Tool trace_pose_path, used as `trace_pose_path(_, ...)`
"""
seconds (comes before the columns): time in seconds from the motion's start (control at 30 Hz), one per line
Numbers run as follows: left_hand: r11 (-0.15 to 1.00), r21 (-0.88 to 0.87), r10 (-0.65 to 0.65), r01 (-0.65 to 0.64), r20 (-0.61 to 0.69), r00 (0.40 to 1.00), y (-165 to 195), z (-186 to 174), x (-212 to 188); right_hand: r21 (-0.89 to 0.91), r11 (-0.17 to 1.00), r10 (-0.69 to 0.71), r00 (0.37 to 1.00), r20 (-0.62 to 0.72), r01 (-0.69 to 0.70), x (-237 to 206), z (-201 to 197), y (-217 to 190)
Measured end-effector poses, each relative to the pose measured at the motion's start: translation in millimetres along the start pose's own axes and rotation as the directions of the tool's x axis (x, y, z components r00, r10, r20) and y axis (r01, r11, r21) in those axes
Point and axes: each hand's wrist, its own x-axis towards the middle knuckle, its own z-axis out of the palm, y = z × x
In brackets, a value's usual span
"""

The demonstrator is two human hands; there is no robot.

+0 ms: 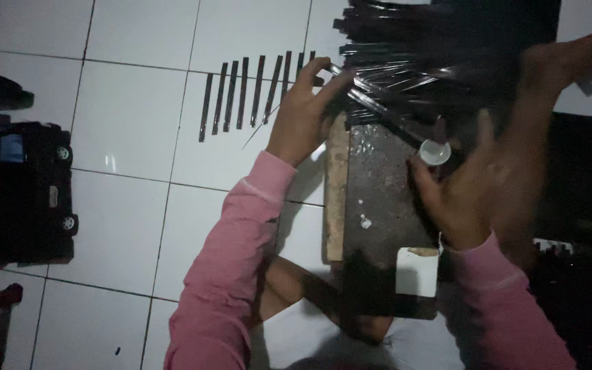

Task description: The person sits on the floor and repeatedly rubs a white substance from a small cup onto long metal rods using a cloth. The person handles the rods one at a time, polishing them on a wooden board and placing them in a row on the floor.

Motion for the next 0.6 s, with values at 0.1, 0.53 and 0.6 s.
trace_pose_path(0.1, 0.996, 0.075, -0.047, 0.042, 0.063, 0.997, 6, 4, 8, -0.004, 1.0, 0.0, 1.0, 0.0, 0.0, -10, -3, 10)
trace_pose_path(0.53, 0.996, 0.089, 0.028, -0.025, -0.037, 0.999, 15, -7, -3, 0.057, 0.998, 0.007, 0.991, 0.137, -0.015, -23, -20, 31)
trace_pose_path(0.6, 0.994, -0.007, -0.111, 0.11, -0.069, 0.991, 24, -19, -16, 0.027, 0.999, -0.049, 0.99, 0.131, 0.046, -25, -24, 35)
